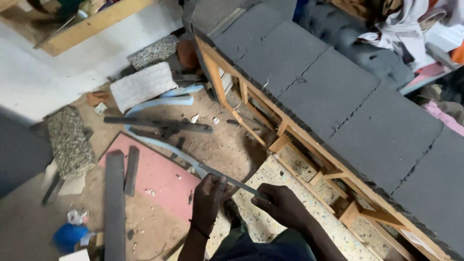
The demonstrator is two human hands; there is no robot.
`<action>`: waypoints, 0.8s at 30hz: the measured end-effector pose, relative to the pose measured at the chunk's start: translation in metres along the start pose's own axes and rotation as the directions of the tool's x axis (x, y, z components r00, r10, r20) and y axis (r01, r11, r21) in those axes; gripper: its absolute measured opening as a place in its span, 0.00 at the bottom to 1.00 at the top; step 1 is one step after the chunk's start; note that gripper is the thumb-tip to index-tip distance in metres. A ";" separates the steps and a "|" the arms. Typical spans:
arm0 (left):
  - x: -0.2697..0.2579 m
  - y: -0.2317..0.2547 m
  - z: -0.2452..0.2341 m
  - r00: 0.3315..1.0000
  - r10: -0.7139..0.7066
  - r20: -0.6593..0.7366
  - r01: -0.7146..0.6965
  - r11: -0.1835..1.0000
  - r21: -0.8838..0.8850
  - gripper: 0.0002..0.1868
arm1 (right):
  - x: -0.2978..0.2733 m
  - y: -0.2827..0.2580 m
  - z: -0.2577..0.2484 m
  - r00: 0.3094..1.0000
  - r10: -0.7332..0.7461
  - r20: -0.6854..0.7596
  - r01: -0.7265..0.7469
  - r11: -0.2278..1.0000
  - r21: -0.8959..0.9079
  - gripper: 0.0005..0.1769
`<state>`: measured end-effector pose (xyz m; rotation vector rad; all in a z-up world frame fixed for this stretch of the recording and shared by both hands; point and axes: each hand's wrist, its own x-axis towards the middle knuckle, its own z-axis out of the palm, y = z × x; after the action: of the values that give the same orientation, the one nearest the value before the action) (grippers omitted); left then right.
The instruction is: Marking and grooving foam padding on a furniture frame using a metal strip.
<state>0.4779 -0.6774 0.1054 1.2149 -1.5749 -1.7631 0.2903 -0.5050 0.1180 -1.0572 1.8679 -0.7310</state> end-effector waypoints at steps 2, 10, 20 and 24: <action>0.034 0.035 -0.013 0.997 -0.071 -0.044 0.076 0.990 0.122 0.16 | 0.033 -0.014 0.003 0.994 -0.065 -0.090 0.069 0.997 0.046 0.30; 0.163 0.050 -0.006 0.994 0.101 0.039 -0.103 0.993 0.061 0.14 | 0.138 -0.029 -0.043 0.964 0.149 -0.221 -0.106 0.975 0.196 0.23; 0.392 0.118 -0.020 0.968 0.237 0.081 -0.236 0.971 -0.020 0.10 | 0.370 -0.017 -0.164 0.854 0.312 -0.416 -0.012 0.812 0.584 0.31; 0.482 0.157 -0.022 0.976 0.215 0.041 -0.218 0.972 0.088 0.14 | 0.463 -0.026 -0.207 0.877 0.269 -0.398 0.055 0.766 0.640 0.33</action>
<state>0.2278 -1.1183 0.1132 1.0168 -1.7518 -1.5927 -0.0134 -0.9079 0.0577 -0.3266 1.8174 -1.5268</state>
